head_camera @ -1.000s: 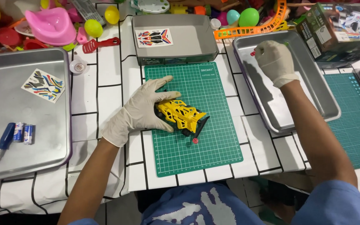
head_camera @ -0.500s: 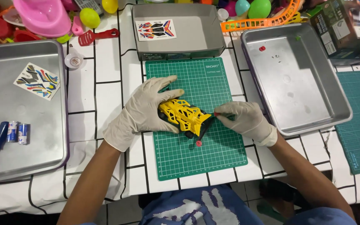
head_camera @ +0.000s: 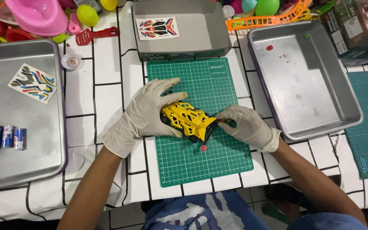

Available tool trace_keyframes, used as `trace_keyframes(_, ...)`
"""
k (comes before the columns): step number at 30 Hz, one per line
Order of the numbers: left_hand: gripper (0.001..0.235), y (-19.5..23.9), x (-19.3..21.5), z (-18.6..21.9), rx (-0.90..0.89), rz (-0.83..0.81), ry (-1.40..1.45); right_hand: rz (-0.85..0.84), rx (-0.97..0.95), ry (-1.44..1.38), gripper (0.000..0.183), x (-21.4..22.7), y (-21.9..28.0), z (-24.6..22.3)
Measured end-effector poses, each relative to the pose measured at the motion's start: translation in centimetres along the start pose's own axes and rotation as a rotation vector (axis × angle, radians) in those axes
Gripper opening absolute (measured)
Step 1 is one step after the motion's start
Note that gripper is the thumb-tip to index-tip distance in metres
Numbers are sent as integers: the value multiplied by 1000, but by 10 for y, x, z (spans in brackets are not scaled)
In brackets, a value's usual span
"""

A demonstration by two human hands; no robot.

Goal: Assembling a mini 4WD toy car chassis, including motor and gear installation using a screwdriver.

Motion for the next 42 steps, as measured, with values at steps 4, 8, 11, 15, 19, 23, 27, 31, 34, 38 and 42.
trace_keyframes(4, 118, 0, 0, 1, 13, -1, -14, -22, -46, -46, 20, -1, 1, 5)
trace_keyframes(8, 117, 0, -1, 0, 25, -5, -1, -17, -44, -39, 21, 4, -1, -2)
trace_keyframes(11, 117, 0, -2, 0, 30, -7, -3, -18, -58, -39, 21, 3, 1, 2)
trace_keyframes(15, 116, 0, -3, -1, 36, -5, -7, -40, -75, -112, 21, 0, 1, 6)
trace_keyframes(19, 117, 0, -3, -1, 36, -7, 1, -37, -51, -98, 19, -1, 0, 4)
trace_keyframes(23, 117, 1, -4, -1, 34, -7, -5, -14, -42, -71, 18, -2, 2, 5)
trace_keyframes(27, 118, 1, -5, -2, 36, -1, -13, -22, -64, -66, 20, -1, 1, 7)
trace_keyframes(31, 118, 0, -4, -1, 33, 2, -7, -4, -103, -88, 27, 7, -1, 6)
trace_keyframes(34, 122, 1, -3, 0, 29, 2, -16, 36, -173, -153, 30, 23, 0, 5)
trace_keyframes(38, 126, 0, 9, 6, -55, 49, -14, 216, -313, -84, 15, 107, -26, -4)
trace_keyframes(42, 118, 3, 16, 12, -147, 95, 31, -74, -705, 274, 20, 146, -63, 87)
Point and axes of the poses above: each hand's wrist, its own y-axis away from the middle knuckle, its own x-axis out of the back of the hand, z = x × y, the point moved 7 cm from there along -y, towards the middle knuckle, and after that the axes turned 4 degrees about x, right-handed, at the moved point
